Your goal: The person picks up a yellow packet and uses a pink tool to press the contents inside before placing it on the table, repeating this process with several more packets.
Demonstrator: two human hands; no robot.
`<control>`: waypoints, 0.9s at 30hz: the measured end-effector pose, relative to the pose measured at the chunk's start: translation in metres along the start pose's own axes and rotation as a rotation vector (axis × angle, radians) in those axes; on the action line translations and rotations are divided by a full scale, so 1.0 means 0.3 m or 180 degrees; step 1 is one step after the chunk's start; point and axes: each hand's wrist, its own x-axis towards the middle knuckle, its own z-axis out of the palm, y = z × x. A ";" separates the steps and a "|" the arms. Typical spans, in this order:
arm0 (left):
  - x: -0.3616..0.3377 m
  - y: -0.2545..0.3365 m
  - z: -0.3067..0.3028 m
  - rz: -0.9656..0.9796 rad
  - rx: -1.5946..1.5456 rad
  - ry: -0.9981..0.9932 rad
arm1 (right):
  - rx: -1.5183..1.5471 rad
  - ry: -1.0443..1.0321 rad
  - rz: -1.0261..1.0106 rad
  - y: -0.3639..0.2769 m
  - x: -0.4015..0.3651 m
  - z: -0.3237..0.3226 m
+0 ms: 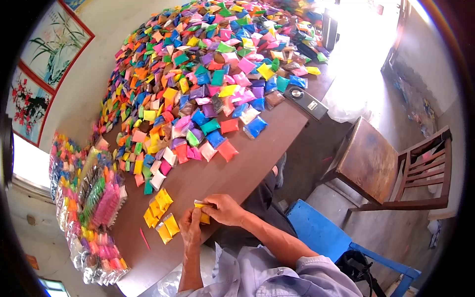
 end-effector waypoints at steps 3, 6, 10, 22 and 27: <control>0.011 -0.041 0.006 -0.0026 0.0030 0.0163 | 0.0045 0.0143 0.0137 -0.024 0.000 0.003; 0.027 -0.050 0.025 0.0187 0.0052 0.0499 | 0.0167 0.0348 0.0296 -0.023 0.006 0.011; 0.036 -0.002 0.066 0.0252 0.0036 0.0789 | -0.0234 0.0130 0.0382 -0.025 0.019 0.011; 0.074 -0.009 0.056 0.0255 -0.0331 0.0433 | -0.0181 0.0270 -0.0005 -0.023 0.013 0.016; 0.090 -0.012 0.066 0.0064 -0.0232 0.0581 | -0.0306 0.0405 0.0087 -0.016 0.022 0.036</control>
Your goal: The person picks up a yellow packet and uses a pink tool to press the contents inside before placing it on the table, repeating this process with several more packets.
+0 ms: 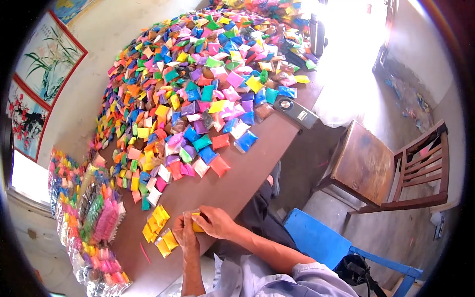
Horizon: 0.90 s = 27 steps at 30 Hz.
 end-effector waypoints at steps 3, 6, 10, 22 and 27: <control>0.011 -0.051 0.003 -0.0184 -0.0140 -0.0081 | -0.0104 0.0215 0.0044 0.019 -0.005 0.020; 0.016 -0.063 -0.013 -0.0045 0.0110 -0.0265 | -0.0018 0.0434 -0.0013 0.024 -0.010 0.019; 0.012 -0.039 -0.030 0.0045 0.0343 -0.0462 | -0.0004 0.0322 0.0333 0.005 -0.004 0.010; 0.006 0.048 0.040 0.0217 0.0194 -0.0265 | -0.0214 0.0680 0.0290 -0.003 0.036 0.019; 0.009 0.022 0.022 0.0772 0.0333 -0.0639 | -0.0186 0.0814 0.0045 0.016 0.035 0.020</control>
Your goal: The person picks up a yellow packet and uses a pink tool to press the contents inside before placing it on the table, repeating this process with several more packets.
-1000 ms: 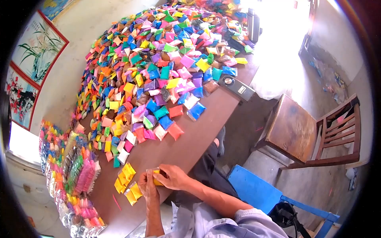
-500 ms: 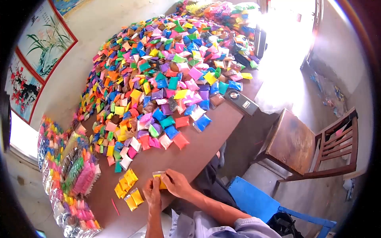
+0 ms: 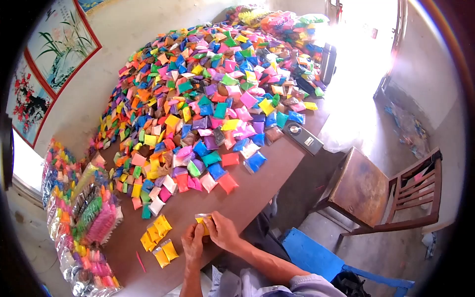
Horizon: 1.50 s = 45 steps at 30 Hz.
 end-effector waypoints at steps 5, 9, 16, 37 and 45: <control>0.004 -0.046 -0.019 -0.0758 0.0211 0.0089 | -0.0396 -0.0167 0.0169 -0.005 0.010 0.014; 0.000 -0.046 -0.020 -0.0814 0.0281 0.0137 | -0.0261 -0.0186 0.0066 -0.005 0.013 0.018; 0.011 -0.010 -0.019 -0.0664 0.0098 -0.0082 | 0.0180 0.0213 -0.0123 0.012 0.009 0.017; 0.028 0.024 -0.005 -0.0536 -0.0243 0.0136 | -0.0063 -0.0133 -0.0332 -0.021 0.021 -0.012; 0.035 0.005 0.036 -0.0133 0.0077 0.0412 | 0.0132 -0.0063 0.0039 0.036 0.006 0.006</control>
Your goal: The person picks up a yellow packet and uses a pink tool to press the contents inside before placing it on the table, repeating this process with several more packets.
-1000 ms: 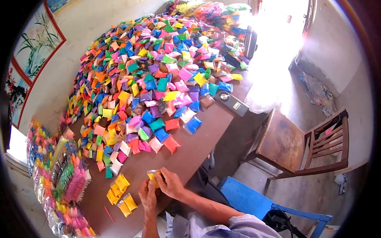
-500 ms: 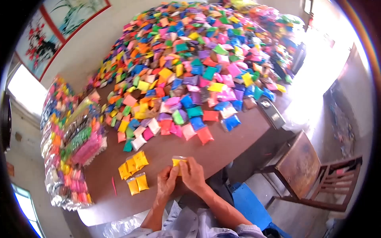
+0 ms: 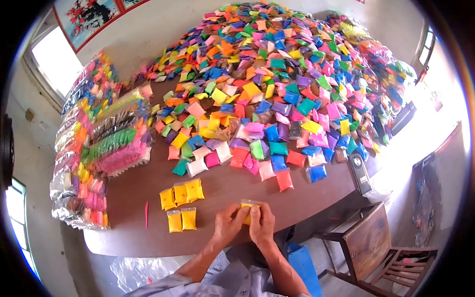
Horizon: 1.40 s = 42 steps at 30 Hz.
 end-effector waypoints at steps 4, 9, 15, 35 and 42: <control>0.059 0.008 0.015 -0.0214 -0.0940 -0.0455 | -0.0323 0.0273 -0.0190 -0.028 0.024 -0.026; 0.133 -0.006 0.111 0.0284 -0.0781 -0.0465 | -0.0619 0.0464 -0.0223 -0.042 0.087 -0.068; 0.168 -0.052 0.167 0.1027 -0.0356 -0.0166 | -0.0679 0.0649 -0.0229 -0.025 0.118 -0.058; 0.172 -0.042 0.135 0.0661 -0.0392 -0.0825 | 0.0090 0.0819 0.0269 0.077 0.089 -0.106; 0.183 -0.036 0.147 0.0514 -0.0806 -0.0897 | -0.0426 0.0828 -0.0253 0.024 0.090 -0.079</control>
